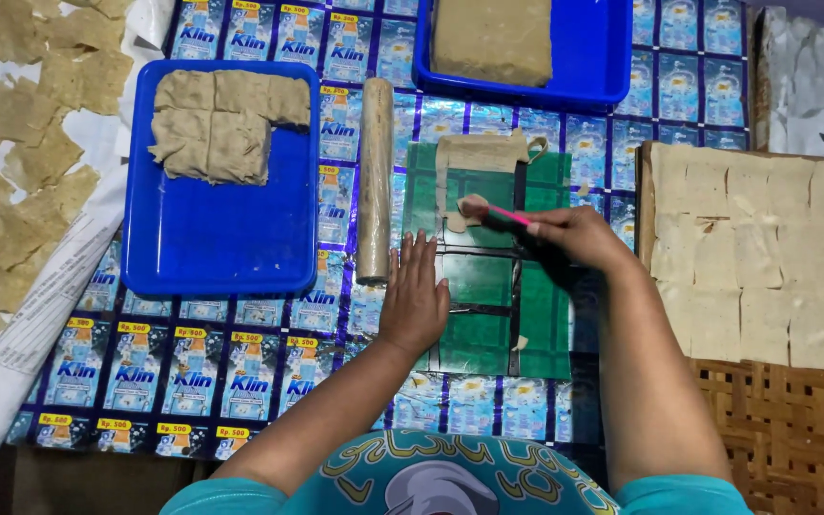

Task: Rolling out dough with a rolling pin, trimming it into squares with a scraper, and placing them on a tray.

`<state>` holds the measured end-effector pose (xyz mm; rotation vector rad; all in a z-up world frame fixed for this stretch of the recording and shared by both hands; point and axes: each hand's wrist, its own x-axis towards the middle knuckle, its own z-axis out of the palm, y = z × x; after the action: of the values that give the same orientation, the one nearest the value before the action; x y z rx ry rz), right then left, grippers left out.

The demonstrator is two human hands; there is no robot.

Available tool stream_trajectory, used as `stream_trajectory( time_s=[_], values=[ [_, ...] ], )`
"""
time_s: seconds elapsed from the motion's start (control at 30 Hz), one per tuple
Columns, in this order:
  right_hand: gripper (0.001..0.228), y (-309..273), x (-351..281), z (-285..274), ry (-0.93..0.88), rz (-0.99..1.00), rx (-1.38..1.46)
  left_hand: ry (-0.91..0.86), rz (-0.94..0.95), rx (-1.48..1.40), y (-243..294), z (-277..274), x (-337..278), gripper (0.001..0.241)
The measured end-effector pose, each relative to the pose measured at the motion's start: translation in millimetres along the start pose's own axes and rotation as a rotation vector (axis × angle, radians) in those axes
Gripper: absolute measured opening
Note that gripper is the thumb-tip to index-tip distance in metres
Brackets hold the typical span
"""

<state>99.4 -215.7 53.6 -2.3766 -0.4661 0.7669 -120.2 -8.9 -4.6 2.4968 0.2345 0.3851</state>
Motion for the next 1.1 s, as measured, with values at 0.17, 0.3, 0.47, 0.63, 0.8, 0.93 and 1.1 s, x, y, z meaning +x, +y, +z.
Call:
stream_trajectory(
  time_s=[0.17, 0.3, 0.47, 0.63, 0.8, 0.93, 1.1],
  values=[
    [0.030, -6, -4, 12, 0.217, 0.037, 0.029, 0.000, 0.005, -0.002, -1, 2, 1, 0.059],
    [0.034, -61, -49, 29, -0.026, 0.063, 0.076, -0.010, -0.002, -0.012, -3, 3, 1, 0.059],
    [0.031, -15, -18, 35, 0.039, 0.096, 0.063, -0.014, -0.008, -0.010, -2, 2, 2, 0.058],
    [0.031, 16, -3, 46, 0.145, 0.143, 0.088, -0.028, -0.007, -0.010, 1, -1, 1, 0.057],
    [0.053, -52, -48, 48, 0.148, 0.133, -0.140, -0.021, -0.007, -0.022, -2, 1, 1, 0.059],
    [0.046, -89, -90, 48, 0.135, 0.157, -0.463, -0.022, -0.004, -0.003, 0, -2, 3, 0.059],
    [0.044, -91, -86, 56, -0.030, 0.191, -0.649, -0.016, -0.005, -0.020, 1, -2, 3, 0.059]
  ],
)
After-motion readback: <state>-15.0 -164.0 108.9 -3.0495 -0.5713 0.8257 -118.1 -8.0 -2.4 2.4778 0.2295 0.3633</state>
